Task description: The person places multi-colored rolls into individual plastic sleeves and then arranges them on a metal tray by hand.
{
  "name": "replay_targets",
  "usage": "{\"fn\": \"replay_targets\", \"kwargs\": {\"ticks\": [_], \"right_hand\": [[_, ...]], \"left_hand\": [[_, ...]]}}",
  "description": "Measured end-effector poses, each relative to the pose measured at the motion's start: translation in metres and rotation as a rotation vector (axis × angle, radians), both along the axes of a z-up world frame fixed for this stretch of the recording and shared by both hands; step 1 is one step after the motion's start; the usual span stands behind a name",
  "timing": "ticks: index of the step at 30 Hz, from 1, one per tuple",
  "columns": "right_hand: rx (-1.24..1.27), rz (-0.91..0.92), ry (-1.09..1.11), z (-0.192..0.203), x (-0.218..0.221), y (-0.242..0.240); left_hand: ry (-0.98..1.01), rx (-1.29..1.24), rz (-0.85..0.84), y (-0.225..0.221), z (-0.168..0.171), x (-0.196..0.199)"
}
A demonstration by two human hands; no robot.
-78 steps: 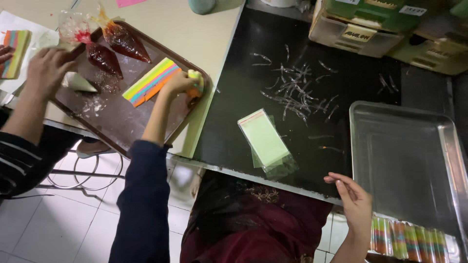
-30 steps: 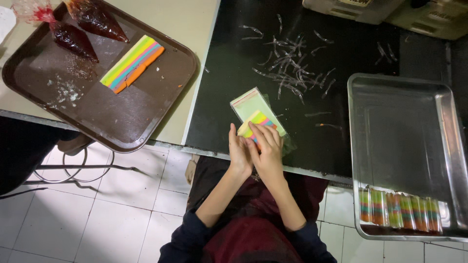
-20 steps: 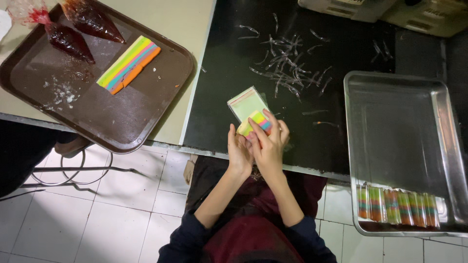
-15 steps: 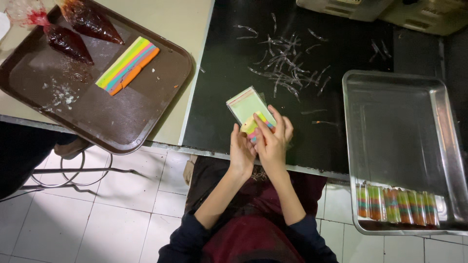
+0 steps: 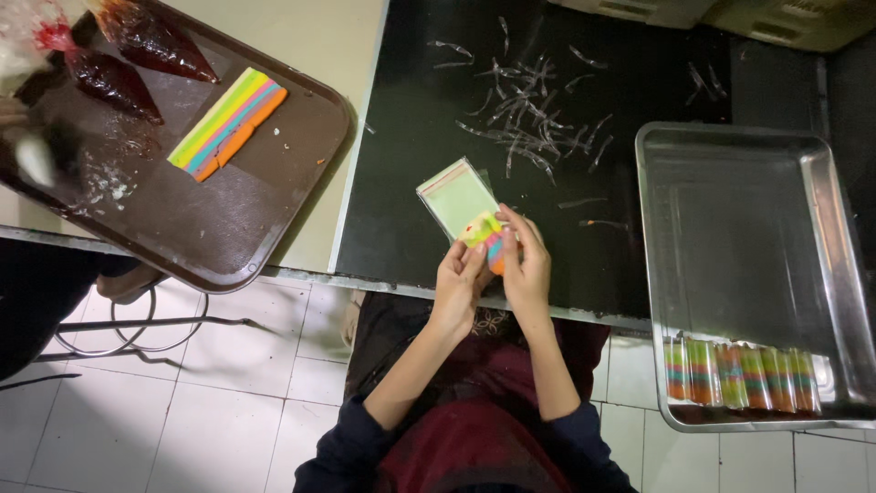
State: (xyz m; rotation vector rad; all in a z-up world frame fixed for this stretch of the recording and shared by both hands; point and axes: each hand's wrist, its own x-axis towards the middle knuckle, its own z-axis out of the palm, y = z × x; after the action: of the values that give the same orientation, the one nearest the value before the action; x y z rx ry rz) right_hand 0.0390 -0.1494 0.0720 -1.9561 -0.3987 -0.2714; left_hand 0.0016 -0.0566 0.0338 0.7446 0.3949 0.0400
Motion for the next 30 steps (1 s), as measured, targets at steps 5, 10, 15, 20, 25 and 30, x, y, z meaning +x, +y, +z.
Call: {"fn": "replay_targets", "kwargs": {"ticks": [5,10,15,20,25,30], "right_hand": [[0.24,0.072,0.27,-0.011,-0.02,-0.006],[0.243,0.105,0.3,-0.027,-0.021,-0.009],[0.24,0.099,0.362,-0.028,-0.025,-0.016],[0.278,0.099,0.651,-0.027,-0.054,-0.029],[0.293,0.137,0.774,-0.028,-0.075,-0.043],[0.167,0.255,0.769,-0.003,-0.057,-0.048]], "left_hand": [[0.008,-0.018,0.102,0.003,0.001,0.005],[-0.017,-0.005,0.128,0.003,-0.025,0.007],[0.005,0.039,0.03,0.022,-0.009,-0.005],[0.018,0.362,-0.217,0.046,0.003,-0.04],[0.08,0.526,-0.335,0.063,0.008,-0.07],[0.016,0.601,-0.45,0.075,0.025,-0.06]]}}
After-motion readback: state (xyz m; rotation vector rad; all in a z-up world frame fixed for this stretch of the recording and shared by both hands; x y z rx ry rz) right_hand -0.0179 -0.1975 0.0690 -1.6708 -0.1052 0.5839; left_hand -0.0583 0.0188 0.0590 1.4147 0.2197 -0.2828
